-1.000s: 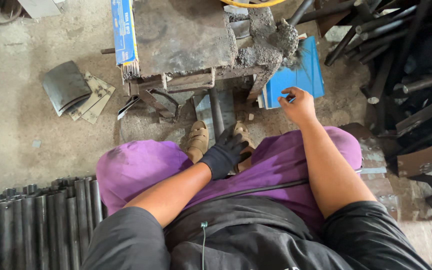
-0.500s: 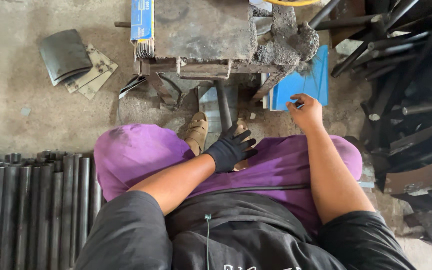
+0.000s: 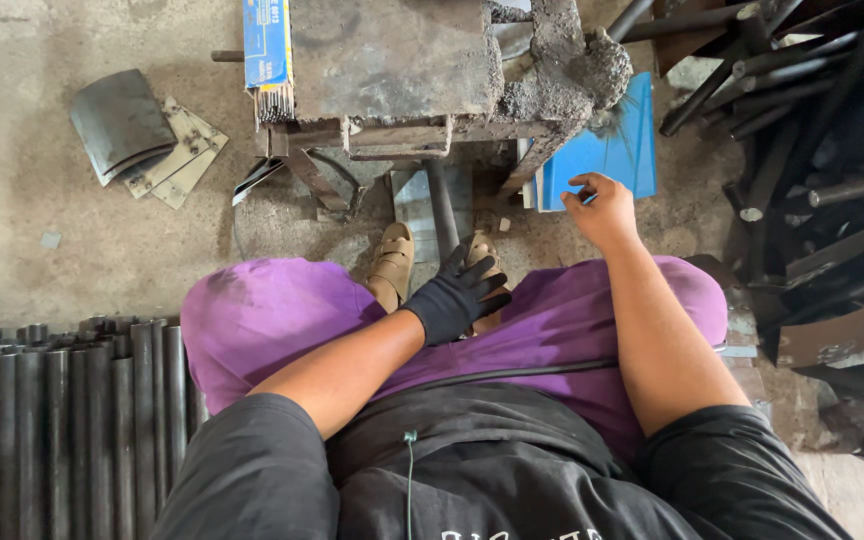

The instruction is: The person sits on the floor and welds a metal pipe using a handheld welding tool. They then pick up a metal disc and weld it to the pipe, creating bright sparks and smoke.

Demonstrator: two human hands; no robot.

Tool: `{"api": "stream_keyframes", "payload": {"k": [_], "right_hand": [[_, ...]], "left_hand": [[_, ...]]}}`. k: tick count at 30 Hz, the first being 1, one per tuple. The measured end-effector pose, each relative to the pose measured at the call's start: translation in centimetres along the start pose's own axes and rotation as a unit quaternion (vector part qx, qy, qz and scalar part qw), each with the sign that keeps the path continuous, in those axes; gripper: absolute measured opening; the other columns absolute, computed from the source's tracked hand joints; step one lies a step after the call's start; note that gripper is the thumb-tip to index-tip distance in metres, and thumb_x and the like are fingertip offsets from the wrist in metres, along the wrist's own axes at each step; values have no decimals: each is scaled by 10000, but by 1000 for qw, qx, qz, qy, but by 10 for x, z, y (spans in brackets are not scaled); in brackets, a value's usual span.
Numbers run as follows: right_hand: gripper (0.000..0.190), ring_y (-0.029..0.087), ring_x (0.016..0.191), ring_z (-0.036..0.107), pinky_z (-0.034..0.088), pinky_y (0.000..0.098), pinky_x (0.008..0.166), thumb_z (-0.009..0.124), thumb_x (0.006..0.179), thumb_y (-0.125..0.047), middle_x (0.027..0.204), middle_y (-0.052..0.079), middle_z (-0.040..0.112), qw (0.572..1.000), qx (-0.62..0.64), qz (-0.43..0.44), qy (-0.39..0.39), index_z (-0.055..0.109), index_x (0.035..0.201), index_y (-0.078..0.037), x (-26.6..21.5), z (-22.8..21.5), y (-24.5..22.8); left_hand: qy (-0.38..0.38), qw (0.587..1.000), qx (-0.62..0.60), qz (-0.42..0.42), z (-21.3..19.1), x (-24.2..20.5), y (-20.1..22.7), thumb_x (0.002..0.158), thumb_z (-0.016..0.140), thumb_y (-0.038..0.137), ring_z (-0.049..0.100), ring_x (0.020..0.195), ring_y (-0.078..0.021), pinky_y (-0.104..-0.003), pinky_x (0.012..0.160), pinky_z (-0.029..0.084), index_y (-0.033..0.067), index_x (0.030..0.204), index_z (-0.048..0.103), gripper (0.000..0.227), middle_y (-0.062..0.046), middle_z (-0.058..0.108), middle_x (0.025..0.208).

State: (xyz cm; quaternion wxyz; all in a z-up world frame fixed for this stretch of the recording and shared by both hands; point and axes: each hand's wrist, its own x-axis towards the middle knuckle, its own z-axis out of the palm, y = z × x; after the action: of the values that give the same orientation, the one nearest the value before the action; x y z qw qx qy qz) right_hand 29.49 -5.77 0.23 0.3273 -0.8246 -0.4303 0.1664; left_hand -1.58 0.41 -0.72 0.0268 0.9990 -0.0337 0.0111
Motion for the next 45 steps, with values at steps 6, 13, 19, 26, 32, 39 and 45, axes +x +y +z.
{"api": "stream_keyframes", "payload": {"k": [6,13,19,26,32,39,45], "right_hand": [[313,229,767,729,568,358,726,816,840,-239,865,112,749,1000,-9,-6,-3,767,1098,-69,4,4,5],[301,230,752,725,566,357,722,816,845,-232,848,117,747,1000,-11,-16,-8,769,1092,-67,5,8,8],[306,217,736,721,563,343,707,810,851,-227,867,116,747,1000,-1,-12,-11,765,1105,-63,7,5,4],[288,198,739,714,562,333,715,803,861,-216,878,101,752,1000,-4,16,-19,767,1102,-63,12,2,-1],[277,180,729,706,556,323,710,802,870,-197,877,96,746,1000,5,16,-9,765,1101,-51,23,1,-7],[253,142,689,673,539,294,672,801,889,-182,835,75,730,999,27,23,-14,763,1103,-52,31,2,-9],[246,139,681,668,533,295,665,805,891,-187,815,73,723,999,18,35,-22,768,1099,-59,32,1,2]], "left_hand": [[61,998,32,5,31,0,1,889,627,285,411,1470,-304,-728,1236,117,277,1429,573,543,-17,538,1489],[11,999,-34,-5,-16,5,-2,757,689,385,322,1494,-382,-704,1195,92,228,1432,543,709,-70,496,1510],[-133,966,-84,-205,-88,3,-54,777,798,566,199,1551,-401,-551,1238,3,-61,1561,318,1112,-375,168,1687],[-10,844,-215,-491,-68,-51,-128,802,753,609,125,1525,-510,-534,1230,173,129,1603,273,1050,-206,243,1648],[28,763,-333,-554,-2,-56,-138,827,711,620,458,1393,-458,-488,1182,369,76,1581,351,998,-287,485,1492],[-15,762,-324,-561,29,-45,-147,820,717,587,572,1272,-447,-480,1094,447,34,1471,486,885,-294,608,1358],[34,774,-307,-553,47,-43,-154,838,736,566,564,1273,-451,-481,1078,450,20,1453,475,863,-301,585,1379]]}}
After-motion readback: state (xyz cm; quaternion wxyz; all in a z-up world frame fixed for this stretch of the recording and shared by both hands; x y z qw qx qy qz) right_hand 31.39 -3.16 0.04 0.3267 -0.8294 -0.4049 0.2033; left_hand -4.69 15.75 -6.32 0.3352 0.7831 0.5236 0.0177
